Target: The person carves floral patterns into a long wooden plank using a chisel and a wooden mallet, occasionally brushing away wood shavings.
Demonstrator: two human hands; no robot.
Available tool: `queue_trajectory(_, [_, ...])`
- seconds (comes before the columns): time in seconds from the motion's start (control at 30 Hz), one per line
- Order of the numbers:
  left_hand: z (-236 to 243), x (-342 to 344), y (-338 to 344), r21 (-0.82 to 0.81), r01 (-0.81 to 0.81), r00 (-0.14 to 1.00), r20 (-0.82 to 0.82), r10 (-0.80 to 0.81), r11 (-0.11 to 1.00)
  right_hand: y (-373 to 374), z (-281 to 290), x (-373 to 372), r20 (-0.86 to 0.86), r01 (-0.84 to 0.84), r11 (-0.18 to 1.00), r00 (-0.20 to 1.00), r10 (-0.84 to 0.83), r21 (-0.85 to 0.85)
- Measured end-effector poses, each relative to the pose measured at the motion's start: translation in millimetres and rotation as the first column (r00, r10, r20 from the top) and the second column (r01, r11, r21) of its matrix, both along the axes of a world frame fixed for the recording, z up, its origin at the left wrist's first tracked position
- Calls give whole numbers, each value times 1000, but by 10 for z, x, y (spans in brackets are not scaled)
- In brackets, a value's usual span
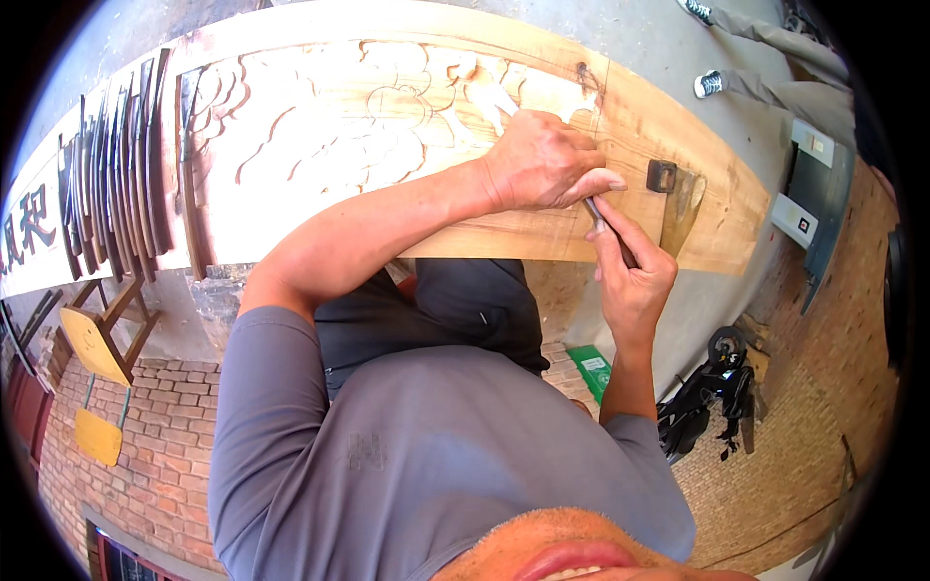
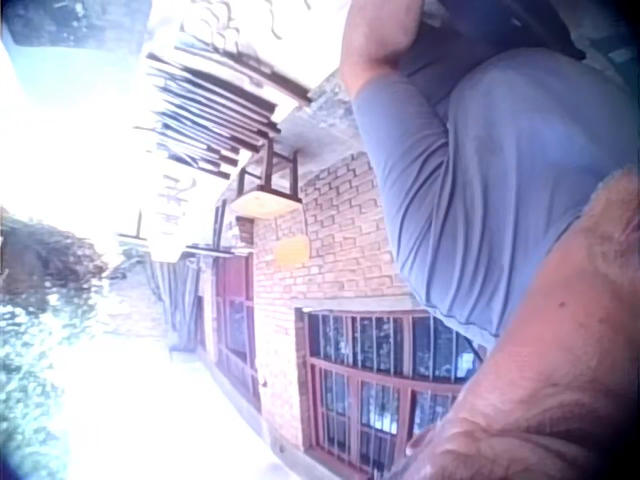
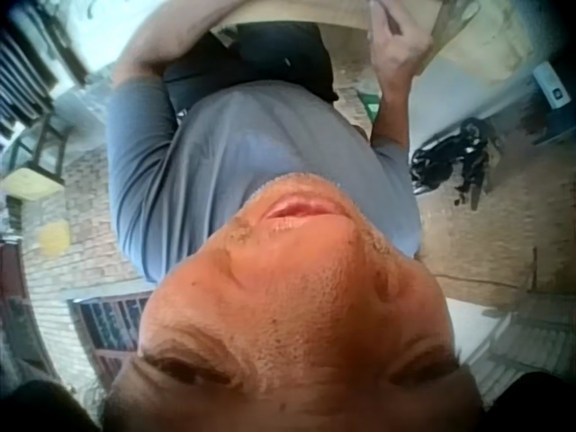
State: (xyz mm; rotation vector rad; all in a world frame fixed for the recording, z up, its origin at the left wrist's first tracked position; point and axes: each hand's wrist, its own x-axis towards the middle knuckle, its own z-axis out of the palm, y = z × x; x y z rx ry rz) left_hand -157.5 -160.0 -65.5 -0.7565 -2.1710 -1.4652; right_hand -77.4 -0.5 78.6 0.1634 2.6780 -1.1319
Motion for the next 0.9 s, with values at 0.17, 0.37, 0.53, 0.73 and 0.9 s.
queue_trajectory(0.17, [-2,-2,8,-28,-13,998,56,15,1000,-8,-66,-23,21,38,999,999,-38,-26])
queue_trajectory(0.37, [-58,-26,104,-90,-90,993,67,96,992,142,-261,-42,-53,-13,997,999,9,-77])
queue_trajectory(0.53, [-70,-45,133,-128,-124,988,79,135,984,290,-380,-153,-103,-104,993,990,98,-54])
queue_trajectory(0.73, [-74,-74,142,-127,-161,983,66,170,979,313,-444,-252,-90,-103,990,991,95,-94])
queue_trajectory(0.9, [-49,-83,122,-123,-267,958,76,277,956,322,-514,-318,-47,-98,990,995,93,-105])
